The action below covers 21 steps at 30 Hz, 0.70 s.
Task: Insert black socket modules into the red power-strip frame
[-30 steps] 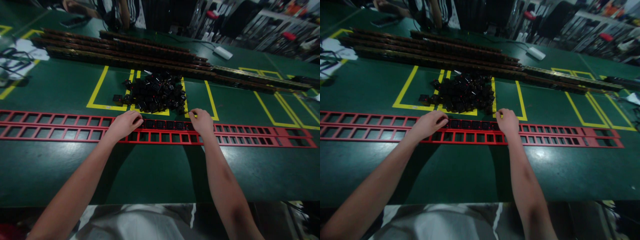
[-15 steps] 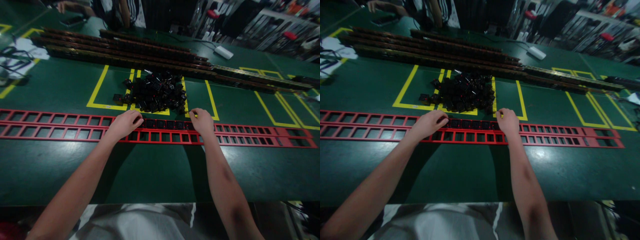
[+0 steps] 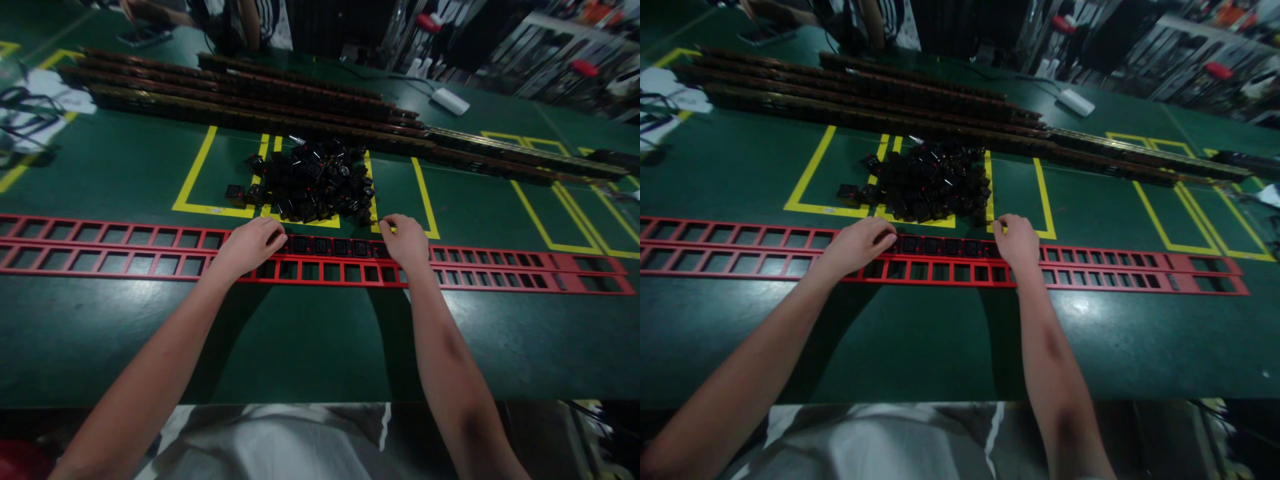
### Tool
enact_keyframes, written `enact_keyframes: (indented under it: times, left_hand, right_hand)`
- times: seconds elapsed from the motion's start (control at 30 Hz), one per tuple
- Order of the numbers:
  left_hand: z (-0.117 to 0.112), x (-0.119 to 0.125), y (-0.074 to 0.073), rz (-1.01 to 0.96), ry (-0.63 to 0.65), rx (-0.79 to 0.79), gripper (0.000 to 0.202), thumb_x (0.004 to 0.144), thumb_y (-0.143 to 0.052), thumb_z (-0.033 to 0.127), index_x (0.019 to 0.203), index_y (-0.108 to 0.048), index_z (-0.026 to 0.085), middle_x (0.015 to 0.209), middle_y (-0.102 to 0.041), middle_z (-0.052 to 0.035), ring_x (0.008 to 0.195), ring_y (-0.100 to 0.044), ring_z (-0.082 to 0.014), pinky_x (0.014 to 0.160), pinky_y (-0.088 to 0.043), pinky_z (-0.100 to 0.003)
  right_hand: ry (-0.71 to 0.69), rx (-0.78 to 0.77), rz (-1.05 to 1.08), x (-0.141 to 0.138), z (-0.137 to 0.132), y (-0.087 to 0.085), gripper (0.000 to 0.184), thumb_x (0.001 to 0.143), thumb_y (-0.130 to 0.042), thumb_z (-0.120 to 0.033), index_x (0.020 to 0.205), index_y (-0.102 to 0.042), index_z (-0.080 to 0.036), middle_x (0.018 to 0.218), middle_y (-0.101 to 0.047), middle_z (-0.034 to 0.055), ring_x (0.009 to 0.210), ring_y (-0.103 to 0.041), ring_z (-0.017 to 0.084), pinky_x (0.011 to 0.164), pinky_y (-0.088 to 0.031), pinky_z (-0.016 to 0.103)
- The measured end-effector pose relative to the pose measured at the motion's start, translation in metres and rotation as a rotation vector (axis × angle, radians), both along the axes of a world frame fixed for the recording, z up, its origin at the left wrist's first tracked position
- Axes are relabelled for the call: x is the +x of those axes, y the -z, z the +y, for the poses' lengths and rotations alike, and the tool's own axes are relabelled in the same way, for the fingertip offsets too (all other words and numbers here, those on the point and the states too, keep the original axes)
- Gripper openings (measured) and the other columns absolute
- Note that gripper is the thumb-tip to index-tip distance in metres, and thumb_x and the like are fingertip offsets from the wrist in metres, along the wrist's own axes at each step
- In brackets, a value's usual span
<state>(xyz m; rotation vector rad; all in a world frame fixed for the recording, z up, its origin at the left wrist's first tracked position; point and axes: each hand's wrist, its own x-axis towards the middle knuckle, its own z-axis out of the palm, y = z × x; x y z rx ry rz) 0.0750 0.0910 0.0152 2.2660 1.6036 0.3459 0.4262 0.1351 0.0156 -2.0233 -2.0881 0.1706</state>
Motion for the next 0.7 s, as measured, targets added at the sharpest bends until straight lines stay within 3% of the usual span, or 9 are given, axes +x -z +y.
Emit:
enact_keyframes:
  times: [0.7]
  left_hand:
    - [-0.0003,-0.0005,0.0018,0.006,0.004,0.009,0.035,0.104,-0.039,0.042,0.103,-0.067,0.021,0.109,-0.072,-0.0108,0.106,-0.065,-0.0284,0.085,-0.053,-0.041]
  right_hand:
    - [0.002,0.005,0.001,0.001,0.0011,0.0015,0.04,0.102,-0.046,-0.039,0.116,-0.077,-0.017,0.117,-0.076,0.0144,0.108,-0.068,0.032,0.088,-0.054,0.045]
